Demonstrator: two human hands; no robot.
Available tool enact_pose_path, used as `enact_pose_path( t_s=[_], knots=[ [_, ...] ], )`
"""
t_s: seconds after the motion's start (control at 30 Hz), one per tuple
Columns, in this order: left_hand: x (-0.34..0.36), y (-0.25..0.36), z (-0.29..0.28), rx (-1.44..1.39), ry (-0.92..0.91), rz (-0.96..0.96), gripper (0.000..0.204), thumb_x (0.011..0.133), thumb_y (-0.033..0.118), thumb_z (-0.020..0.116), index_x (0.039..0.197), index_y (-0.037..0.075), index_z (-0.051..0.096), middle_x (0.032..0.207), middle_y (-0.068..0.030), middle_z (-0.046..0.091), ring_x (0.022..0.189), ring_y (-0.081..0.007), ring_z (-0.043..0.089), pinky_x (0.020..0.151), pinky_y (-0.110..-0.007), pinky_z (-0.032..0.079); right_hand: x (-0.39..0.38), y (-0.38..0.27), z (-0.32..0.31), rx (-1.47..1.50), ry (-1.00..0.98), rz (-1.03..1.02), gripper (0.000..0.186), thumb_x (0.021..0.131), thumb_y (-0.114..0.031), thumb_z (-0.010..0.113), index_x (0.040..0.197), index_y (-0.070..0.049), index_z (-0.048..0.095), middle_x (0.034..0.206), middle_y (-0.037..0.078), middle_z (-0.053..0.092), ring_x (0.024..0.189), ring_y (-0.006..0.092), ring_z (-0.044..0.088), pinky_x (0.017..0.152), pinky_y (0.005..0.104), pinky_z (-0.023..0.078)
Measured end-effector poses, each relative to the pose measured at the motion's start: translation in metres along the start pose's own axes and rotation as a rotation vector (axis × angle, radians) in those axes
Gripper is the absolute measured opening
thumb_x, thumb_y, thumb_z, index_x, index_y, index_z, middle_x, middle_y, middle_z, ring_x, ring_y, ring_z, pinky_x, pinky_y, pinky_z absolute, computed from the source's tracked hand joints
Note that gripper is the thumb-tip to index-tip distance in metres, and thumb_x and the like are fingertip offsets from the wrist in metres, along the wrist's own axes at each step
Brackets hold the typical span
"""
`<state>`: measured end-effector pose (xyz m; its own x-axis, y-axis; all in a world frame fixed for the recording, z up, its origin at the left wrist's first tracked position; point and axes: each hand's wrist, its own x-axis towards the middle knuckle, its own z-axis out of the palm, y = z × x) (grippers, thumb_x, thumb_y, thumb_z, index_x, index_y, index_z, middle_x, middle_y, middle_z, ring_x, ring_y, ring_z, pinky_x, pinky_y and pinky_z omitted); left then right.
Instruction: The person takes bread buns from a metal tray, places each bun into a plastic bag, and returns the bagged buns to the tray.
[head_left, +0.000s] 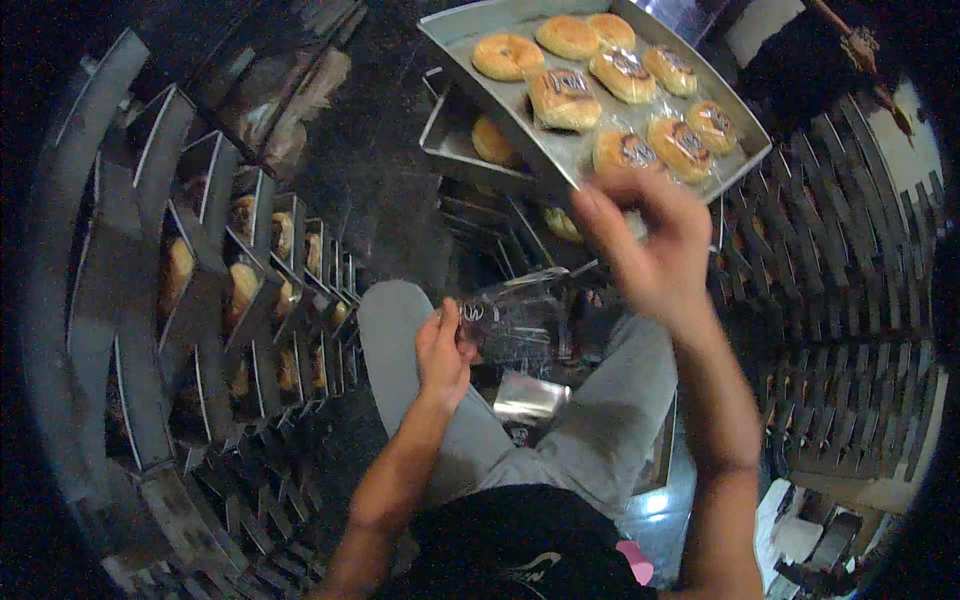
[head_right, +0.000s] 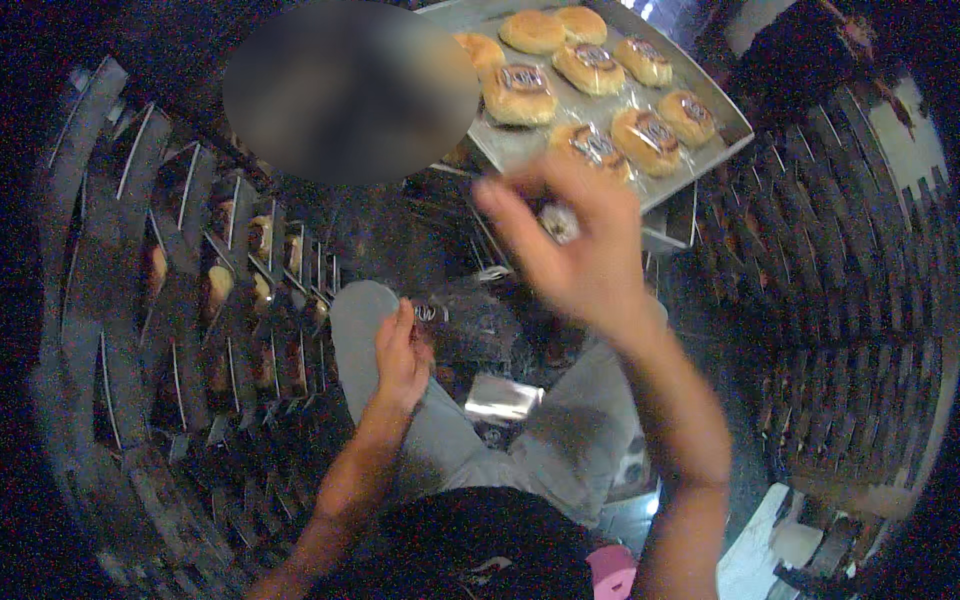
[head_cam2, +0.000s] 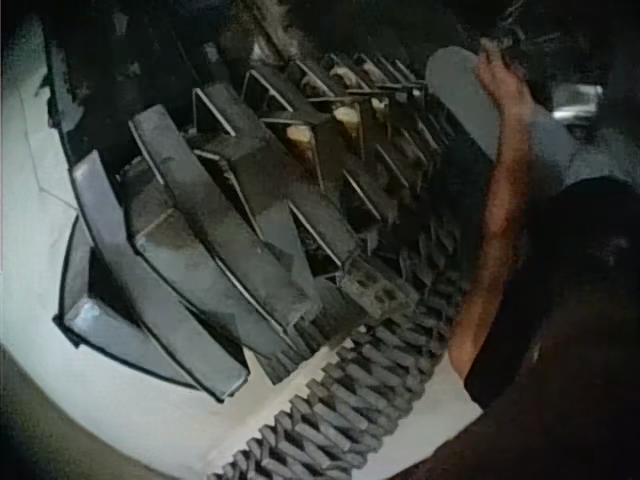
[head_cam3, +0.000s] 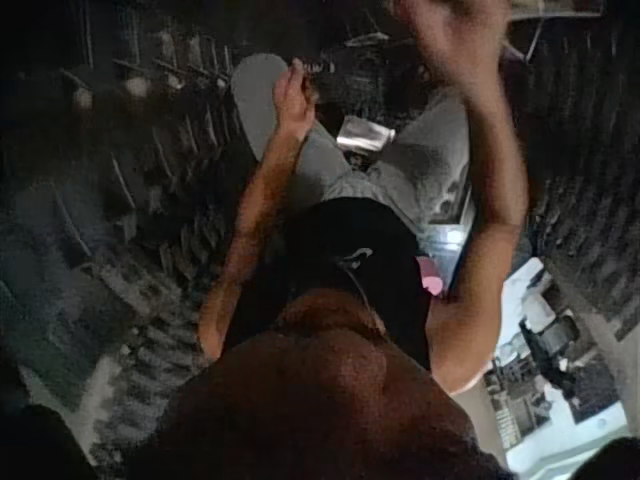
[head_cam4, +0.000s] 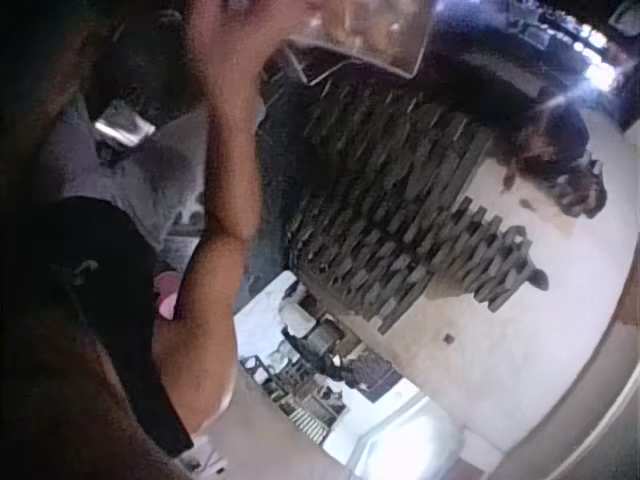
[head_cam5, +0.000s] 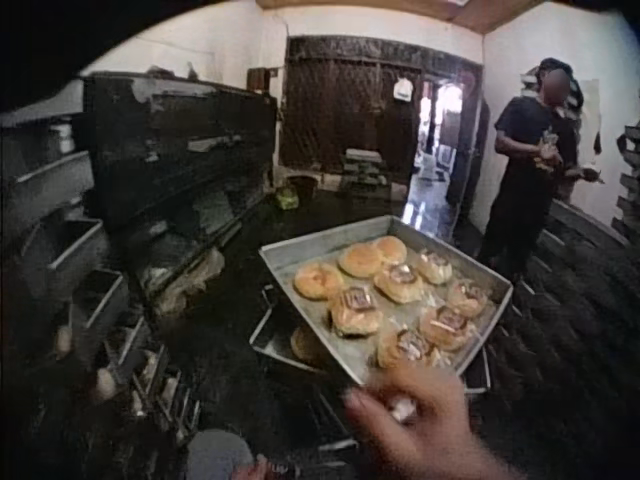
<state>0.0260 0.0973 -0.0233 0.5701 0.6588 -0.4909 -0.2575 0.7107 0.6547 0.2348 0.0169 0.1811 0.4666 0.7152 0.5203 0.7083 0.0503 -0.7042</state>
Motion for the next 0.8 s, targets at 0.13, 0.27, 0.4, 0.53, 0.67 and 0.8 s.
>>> enact_pose_path(
  t_s=[0.13, 0.27, 0.4, 0.53, 0.67, 0.8],
  knots=[
    [-0.005, 0.006, -0.009, -0.108, 0.05, -0.022, 0.025, 0.106, 0.034, 0.054, 0.1, 0.011, 0.059, 0.089, 0.0006, 0.064, 0.075, -0.0089, 0.057, 0.06, -0.025, 0.039, 0.148, 0.068, 0.04, -0.233, -0.251, -0.272, 0.041, 0.094, -0.033, 0.067, 0.116, 0.0, 0.064, 0.109, 0.022, 0.07, 0.102, 0.0357, 0.068, 0.088, 0.0429, 0.054],
    [-0.003, -0.01, -0.03, -0.217, -0.019, -0.033, 0.023, 0.107, 0.034, 0.051, 0.102, 0.013, 0.059, 0.091, 0.0005, 0.065, 0.079, -0.0097, 0.06, 0.061, -0.025, 0.04, 0.223, 0.145, 0.066, -0.541, -0.391, -0.171, 0.053, 0.098, -0.044, 0.057, 0.125, 0.002, 0.06, 0.12, 0.028, 0.066, 0.115, 0.0436, 0.062, 0.103, 0.0468, 0.046],
    [-0.01, -0.012, -0.043, -0.219, 0.025, -0.085, 0.022, 0.108, 0.033, 0.05, 0.104, 0.013, 0.06, 0.092, 0.0003, 0.065, 0.078, -0.0088, 0.059, 0.062, -0.025, 0.04, 0.252, 0.167, 0.079, -0.636, -0.571, 0.17, 0.067, 0.088, -0.053, 0.061, 0.125, 0.002, 0.062, 0.119, 0.025, 0.068, 0.112, 0.041, 0.064, 0.1, 0.0447, 0.048],
    [-0.009, -0.012, -0.059, -0.195, 0.003, -0.087, 0.024, 0.107, 0.033, 0.05, 0.105, 0.012, 0.061, 0.091, 0.0005, 0.065, 0.074, -0.0071, 0.056, 0.061, -0.025, 0.04, 0.248, 0.113, 0.068, -0.422, -0.601, 0.312, 0.072, 0.076, -0.049, 0.076, 0.124, 0.003, 0.062, 0.114, 0.023, 0.07, 0.108, 0.037, 0.066, 0.095, 0.0425, 0.05],
    [-0.011, 0.014, -0.03, -0.133, 0.015, -0.076, 0.028, 0.107, 0.036, 0.05, 0.106, 0.011, 0.062, 0.087, 0.0008, 0.065, 0.069, -0.005, 0.052, 0.058, -0.023, 0.039, 0.215, 0.139, 0.037, -0.477, -0.366, -0.094, 0.063, 0.074, -0.034, 0.083, 0.121, 0.002, 0.062, 0.109, 0.019, 0.07, 0.105, 0.0276, 0.068, 0.091, 0.0385, 0.053],
    [-0.011, 0.019, -0.042, -0.14, 0.018, 0.028, 0.033, 0.107, 0.039, 0.049, 0.103, 0.009, 0.063, 0.084, 0.0003, 0.065, 0.062, -0.0034, 0.05, 0.05, -0.021, 0.034, 0.141, 0.063, -0.007, 0.174, -0.069, 0.026, 0.065, 0.084, -0.017, 0.08, 0.137, 0.002, 0.047, 0.125, 0.015, 0.062, 0.115, 0.0255, 0.064, 0.096, 0.0381, 0.055]
  ],
)
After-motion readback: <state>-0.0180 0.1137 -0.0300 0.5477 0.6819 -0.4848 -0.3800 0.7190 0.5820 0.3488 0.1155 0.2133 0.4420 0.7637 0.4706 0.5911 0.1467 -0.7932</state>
